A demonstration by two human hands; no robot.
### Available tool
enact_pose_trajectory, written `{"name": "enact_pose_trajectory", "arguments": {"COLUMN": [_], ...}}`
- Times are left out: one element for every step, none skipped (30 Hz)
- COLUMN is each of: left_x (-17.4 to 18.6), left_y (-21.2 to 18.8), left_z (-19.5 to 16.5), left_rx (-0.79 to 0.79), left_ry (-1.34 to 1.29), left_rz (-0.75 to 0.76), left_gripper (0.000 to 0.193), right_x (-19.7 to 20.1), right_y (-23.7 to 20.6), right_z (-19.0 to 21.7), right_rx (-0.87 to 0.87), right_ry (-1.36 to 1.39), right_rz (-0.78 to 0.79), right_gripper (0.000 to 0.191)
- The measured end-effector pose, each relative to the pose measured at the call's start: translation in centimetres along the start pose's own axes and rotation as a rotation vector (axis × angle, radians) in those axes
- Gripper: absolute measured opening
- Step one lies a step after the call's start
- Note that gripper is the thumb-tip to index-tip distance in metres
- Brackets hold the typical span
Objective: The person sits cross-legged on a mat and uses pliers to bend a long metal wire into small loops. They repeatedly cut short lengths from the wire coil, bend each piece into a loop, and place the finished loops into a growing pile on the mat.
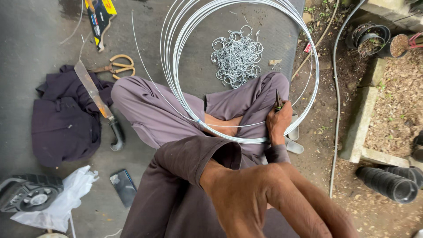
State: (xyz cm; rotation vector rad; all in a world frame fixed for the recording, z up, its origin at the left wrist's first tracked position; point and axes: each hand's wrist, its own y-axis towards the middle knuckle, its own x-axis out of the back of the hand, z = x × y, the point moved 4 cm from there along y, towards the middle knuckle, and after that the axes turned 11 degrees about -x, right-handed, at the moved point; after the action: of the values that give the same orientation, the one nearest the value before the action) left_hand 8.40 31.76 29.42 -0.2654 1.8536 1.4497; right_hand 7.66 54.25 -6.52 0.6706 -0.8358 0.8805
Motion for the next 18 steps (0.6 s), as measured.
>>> {"name": "enact_pose_trajectory", "arguments": {"left_x": [0.1, 0.1, 0.1, 0.6, 1.2, 1.9, 3.4, 5.1, 6.9, 8.8, 10.9, 12.5, 13.5, 14.2, 14.5, 14.5, 15.0, 15.5], "left_y": [-0.3, -0.7, -1.2, -1.9, -2.6, -3.5, -4.7, -6.0, -7.6, -9.3, -11.1, -13.5, -16.2, -18.3, -20.4, -22.4, -24.4, -26.1], "left_z": [-0.3, -0.5, -0.7, -1.2, -1.7, -2.1, -3.2, -4.3, -5.8, -7.3, -9.6, -11.6, -13.9, -15.5, -16.7, -17.4, -17.9, -18.4], "left_rx": [-0.01, -0.018, -0.027, -0.031, -0.036, -0.046, -0.073, -0.113, -0.157, -0.214, -0.313, -0.298, -0.247, -0.257, -0.146, -0.019, 0.033, 0.082], "left_ry": [0.007, 0.011, 0.018, 0.051, 0.096, 0.143, 0.262, 0.406, 0.554, 0.764, 1.028, 1.352, 1.674, 2.028, 2.39, 2.748, 2.735, 2.727], "left_rz": [-0.007, -0.012, -0.019, -0.038, -0.066, -0.097, -0.194, -0.303, -0.415, -0.547, -0.661, -0.812, -0.962, -1.019, -1.028, -1.005, -1.024, -1.041], "left_gripper": [0.013, 0.014, 0.015, 0.016, 0.017, 0.018, 0.019, 0.02, 0.022, 0.023, 0.022, 0.02, 0.028, 0.043, 0.05, 0.058, 0.063, 0.067], "right_x": [0.0, -0.1, -0.1, -0.3, -0.2, 0.1, 0.3, 0.4, 1.1, 1.4, 2.0, 3.0, 4.2, 5.0, 5.3, 5.8, 6.3, 6.0], "right_y": [-0.2, -0.3, -0.5, -0.4, -0.2, -0.2, -0.2, -0.1, 0.1, 0.8, 1.7, 2.4, 3.1, 4.2, 5.3, 6.5, 7.3, 8.2], "right_z": [0.2, 0.3, 0.4, 0.6, 1.1, 1.4, 1.8, 1.5, 1.1, 0.9, 0.7, 0.2, -0.3, -0.6, -1.2, -1.8, -2.4, -3.1], "right_rx": [0.013, 0.004, -0.006, -0.015, -0.006, 0.003, 0.015, -0.024, -0.063, -0.102, -0.109, -0.124, -0.056, 0.012, -0.002, -0.018, -0.034, -0.124], "right_ry": [-0.001, -0.004, -0.006, -0.006, -0.014, -0.021, -0.024, -0.005, 0.016, 0.037, 0.014, -0.018, -0.077, -0.135, -0.192, -0.253, -0.316, -0.291], "right_rz": [-0.006, 0.004, 0.011, 0.01, -0.032, -0.072, -0.105, -0.022, 0.057, 0.129, 0.055, -0.017, -0.091, -0.168, -0.21, -0.252, -0.289, -0.188], "right_gripper": [0.02, 0.019, 0.019, 0.019, 0.019, 0.021, 0.022, 0.02, 0.02, 0.022, 0.025, 0.028, 0.033, 0.039, 0.045, 0.052, 0.059, 0.061]}}
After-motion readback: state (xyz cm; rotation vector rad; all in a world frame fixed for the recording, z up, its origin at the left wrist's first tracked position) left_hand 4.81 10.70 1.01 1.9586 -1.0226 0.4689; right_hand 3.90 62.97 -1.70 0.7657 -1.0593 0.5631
